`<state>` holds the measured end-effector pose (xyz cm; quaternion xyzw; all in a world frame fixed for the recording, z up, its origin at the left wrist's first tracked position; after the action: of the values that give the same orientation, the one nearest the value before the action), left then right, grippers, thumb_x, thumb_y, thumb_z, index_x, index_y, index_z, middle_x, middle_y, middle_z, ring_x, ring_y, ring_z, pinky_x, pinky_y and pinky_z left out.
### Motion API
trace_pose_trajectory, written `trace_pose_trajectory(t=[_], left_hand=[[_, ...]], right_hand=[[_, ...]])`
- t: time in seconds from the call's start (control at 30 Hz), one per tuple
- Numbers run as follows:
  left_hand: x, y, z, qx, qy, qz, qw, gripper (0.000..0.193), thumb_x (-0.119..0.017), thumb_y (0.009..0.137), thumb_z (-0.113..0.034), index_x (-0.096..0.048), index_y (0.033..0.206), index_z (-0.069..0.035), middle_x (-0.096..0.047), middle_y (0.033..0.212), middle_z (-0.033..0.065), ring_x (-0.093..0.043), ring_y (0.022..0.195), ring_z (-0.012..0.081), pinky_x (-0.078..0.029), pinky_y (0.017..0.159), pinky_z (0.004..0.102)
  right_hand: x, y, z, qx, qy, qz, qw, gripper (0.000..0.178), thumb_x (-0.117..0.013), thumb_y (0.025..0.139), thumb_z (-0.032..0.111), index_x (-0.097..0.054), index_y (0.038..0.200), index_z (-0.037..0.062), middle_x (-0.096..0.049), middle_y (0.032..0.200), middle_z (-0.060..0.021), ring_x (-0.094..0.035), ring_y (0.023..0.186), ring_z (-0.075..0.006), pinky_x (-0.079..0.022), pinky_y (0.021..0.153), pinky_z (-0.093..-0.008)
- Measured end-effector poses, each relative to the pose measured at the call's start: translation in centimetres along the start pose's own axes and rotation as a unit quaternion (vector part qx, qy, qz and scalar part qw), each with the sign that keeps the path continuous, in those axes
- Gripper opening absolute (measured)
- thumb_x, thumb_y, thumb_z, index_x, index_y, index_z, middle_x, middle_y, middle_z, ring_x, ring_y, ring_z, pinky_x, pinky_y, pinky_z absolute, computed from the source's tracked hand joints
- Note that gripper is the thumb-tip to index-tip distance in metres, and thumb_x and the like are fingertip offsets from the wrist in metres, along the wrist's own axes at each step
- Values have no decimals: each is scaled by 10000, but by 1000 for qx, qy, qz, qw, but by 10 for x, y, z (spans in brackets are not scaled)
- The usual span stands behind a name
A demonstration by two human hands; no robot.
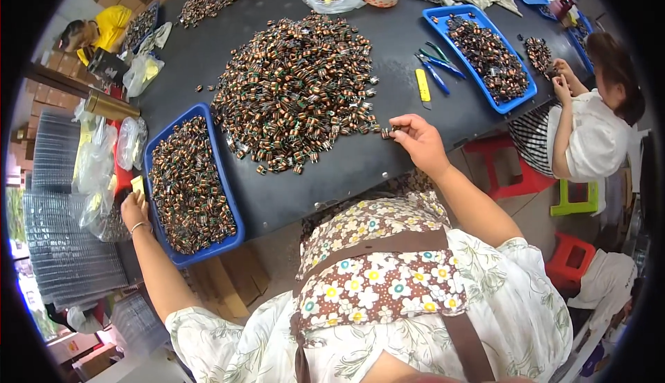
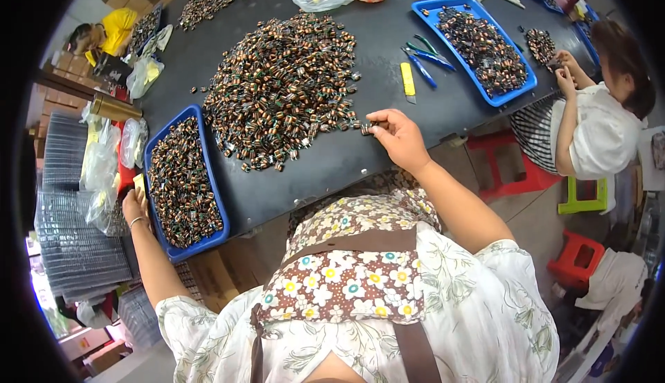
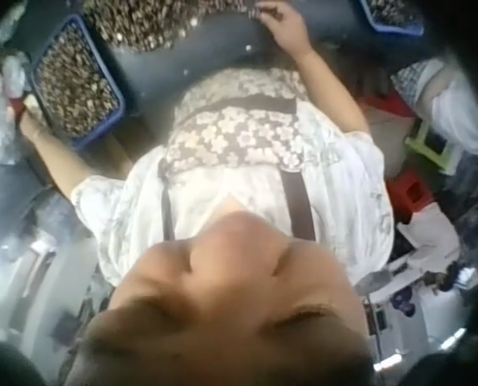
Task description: The person assembles electronic coil components by picking them from a pile, connecting them together into clusters by hand, and placing them into a tray.
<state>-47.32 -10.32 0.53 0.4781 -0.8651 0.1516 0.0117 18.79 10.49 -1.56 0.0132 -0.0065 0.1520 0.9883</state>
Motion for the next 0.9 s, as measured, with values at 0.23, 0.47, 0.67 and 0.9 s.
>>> trace_pose_trajectory(t=[0.23, 0.47, 0.67, 0.9], left_hand=[[-62, -96, -45, -105, -252, 207, 940, 250, -462, 908, -166, -497, 1086, 5, -575, 1084, 142, -564, 1007, 252, -486, 850, 348], [-232, -293, -7, 128, -354, 448, 811, 206, -507, 837, -82, -504, 1041, -54, -558, 940, 123, -566, 702, 165, -482, 512, 247], [-317, -359, 21, 69, -40, 473, 878, 331, -571, 793, -39, -475, 1109, -16, -565, 899, 71, -538, 631, 92, -432, 482, 187], [-313, -345, 37, -163, 114, 451, 870, 182, -572, 787, -74, -590, 961, -22, -618, 851, 67, -593, 736, 133, -487, 662, 267]], right_hand=[[-2, -9, 10, -61, 58, 64, 994, 245, -548, 816, -31, -559, 1061, -36, -600, 948, -58, -579, 831, -92, -473, 756, -224], [1, -22, 17, -83, 14, 97, 992, 190, -608, 790, 8, -559, 972, -20, -610, 896, -52, -594, 787, -96, -482, 691, -226], [-16, -33, 29, -69, -62, 164, 982, 202, -683, 732, 24, -544, 879, 15, -583, 792, -13, -561, 708, -64, -468, 632, -213], [-77, -45, 28, 12, -159, 155, 975, 212, -727, 690, 124, -544, 670, 18, -544, 635, -24, -485, 591, -79, -415, 541, -232]])
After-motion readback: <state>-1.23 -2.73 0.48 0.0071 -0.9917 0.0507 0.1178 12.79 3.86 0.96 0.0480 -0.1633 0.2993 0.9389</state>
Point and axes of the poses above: each hand's wrist, its own y-axis towards the middle knuckle, its own x-axis out of the back of the hand, z = x × y, the point moved 3 cm from there along y, towards the middle knuckle
